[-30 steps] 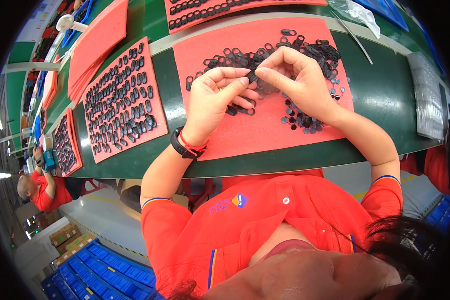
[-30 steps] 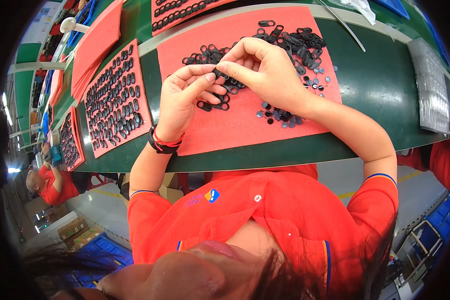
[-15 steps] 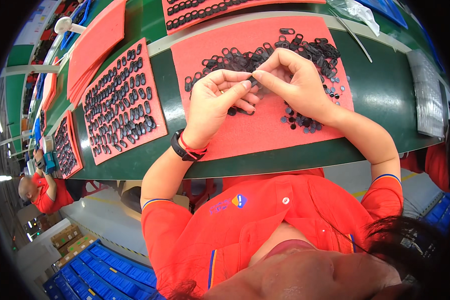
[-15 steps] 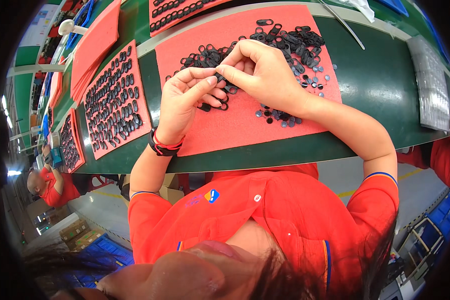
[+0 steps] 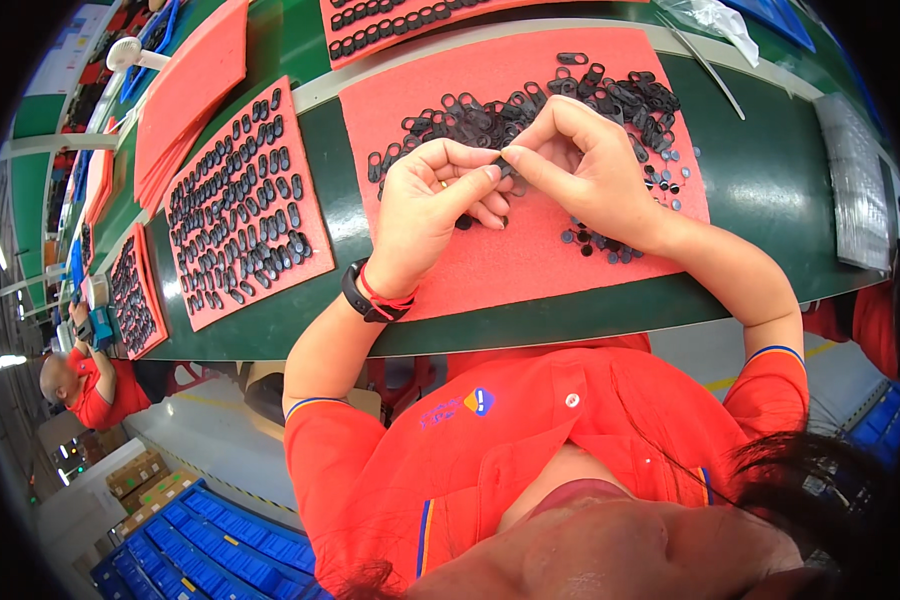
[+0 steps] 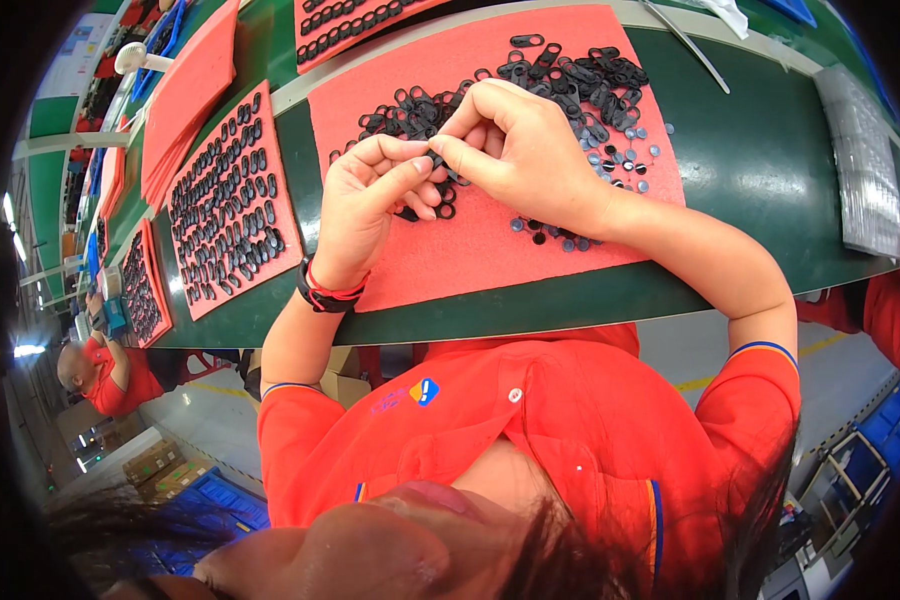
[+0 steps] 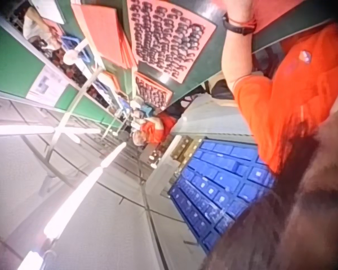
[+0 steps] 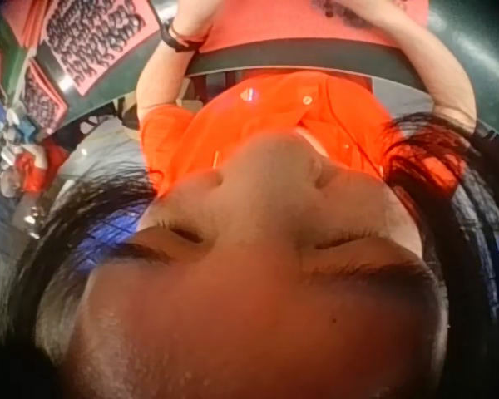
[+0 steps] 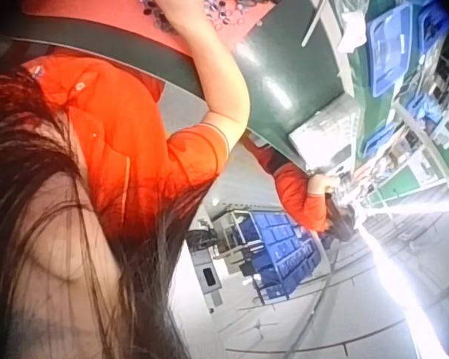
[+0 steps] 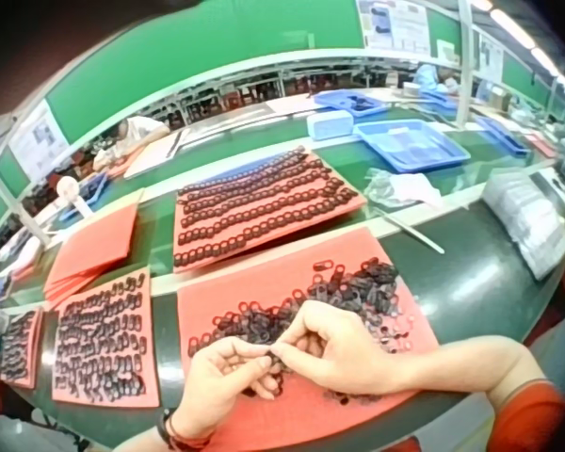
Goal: The person assembles components by inserting small circular pieces into black tags by hand and places the assembled items onto a foam board.
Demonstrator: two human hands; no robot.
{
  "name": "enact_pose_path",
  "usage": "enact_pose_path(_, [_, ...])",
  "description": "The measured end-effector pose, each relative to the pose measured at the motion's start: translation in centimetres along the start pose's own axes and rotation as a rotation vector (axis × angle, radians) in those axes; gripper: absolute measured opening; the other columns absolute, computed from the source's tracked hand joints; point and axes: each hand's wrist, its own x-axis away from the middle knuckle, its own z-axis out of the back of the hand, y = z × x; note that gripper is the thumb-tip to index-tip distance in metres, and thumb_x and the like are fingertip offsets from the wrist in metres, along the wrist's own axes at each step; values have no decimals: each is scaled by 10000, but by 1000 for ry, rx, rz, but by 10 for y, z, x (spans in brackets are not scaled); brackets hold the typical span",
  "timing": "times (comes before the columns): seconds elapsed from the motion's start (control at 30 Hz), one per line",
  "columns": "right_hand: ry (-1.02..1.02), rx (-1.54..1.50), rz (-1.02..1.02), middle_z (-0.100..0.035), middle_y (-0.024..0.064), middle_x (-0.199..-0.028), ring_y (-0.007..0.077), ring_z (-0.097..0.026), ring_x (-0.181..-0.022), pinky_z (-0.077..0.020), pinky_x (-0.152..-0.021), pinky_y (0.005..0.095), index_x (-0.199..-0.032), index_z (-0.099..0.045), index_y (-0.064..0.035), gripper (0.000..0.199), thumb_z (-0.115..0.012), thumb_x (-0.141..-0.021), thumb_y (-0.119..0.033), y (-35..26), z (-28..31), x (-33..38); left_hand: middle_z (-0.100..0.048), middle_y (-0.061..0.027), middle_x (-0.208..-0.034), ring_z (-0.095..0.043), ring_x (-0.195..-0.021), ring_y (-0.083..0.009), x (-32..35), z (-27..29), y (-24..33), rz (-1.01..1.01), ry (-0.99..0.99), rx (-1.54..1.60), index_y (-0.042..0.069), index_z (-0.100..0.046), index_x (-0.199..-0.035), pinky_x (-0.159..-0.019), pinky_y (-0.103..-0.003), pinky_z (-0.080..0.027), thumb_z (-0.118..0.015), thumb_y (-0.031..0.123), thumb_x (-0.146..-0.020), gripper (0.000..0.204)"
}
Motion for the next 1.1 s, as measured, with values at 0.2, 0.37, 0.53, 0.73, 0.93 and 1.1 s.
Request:
enact_pose_path(0.2, [4, -21, -25, -539, 13, -744, 33, -542, -606, -386, -504, 172, -817, -536, -9, 100, -625, -801, -51, 5, -1, 0, -634, -123, -796, -600, -616, -117, 0, 1, 0, 13, -15, -6, -20, -575, -945, -526, -212, -500, -582, 20, -815, 136])
enact_pose_path(0.37, [-51, -52, -82, -574, 9, -743, 25, -531, -624, -388, -522, 170, -866, -537, -12, 115, -614, -819, -83, 3, 3, -1, -635, -126, -794, -596, -605, -106, 1, 2, -1, 5, -9, -22, -23, -582, -946, -517, -206, -496, -577, 13, -818, 133])
enact_pose_path(0.53, [-253, -156, -272, -615, 18, -800, 17, -525, -670, -391, -559, 161, -883, -558, 8, 155, -578, -854, -143, 5, 8, -3, -634, -124, -784, -606, -603, -123, 0, 1, 1, -22, -1, -58, -35, -577, -932, -517, -213, -502, -588, 39, -820, 135])
enact_pose_path(0.73, [-294, -218, -306, -620, 31, -802, 40, -551, -719, -429, -622, 182, -872, -566, 17, 156, -570, -850, -138, 5, 9, -4, -637, -106, -780, -591, -595, -98, 1, -1, 2, -20, -5, -92, -31, -599, -936, -508, -200, -493, -585, 26, -820, 131])
enact_pose_path(0.93, [-299, -171, -330, -615, 36, -788, 50, -558, -725, -438, -634, 192, -833, -566, 11, 143, -561, -847, -131, 4, 9, -3, -644, -104, -775, -578, -585, -83, 2, 1, 1, 2, -26, -89, -30, -609, -959, -508, -198, -488, -582, 12, -815, 153])
enact_pose_path(1.1, [-324, -157, -348, -612, 33, -784, 52, -557, -721, -442, -639, 195, -824, -560, 8, 139, -563, -844, -129, 3, 11, -4, -645, -108, -779, -578, -581, -84, 1, 0, 0, 16, -32, -84, -35, -609, -953, -508, -201, -490, -580, 7, -812, 150])
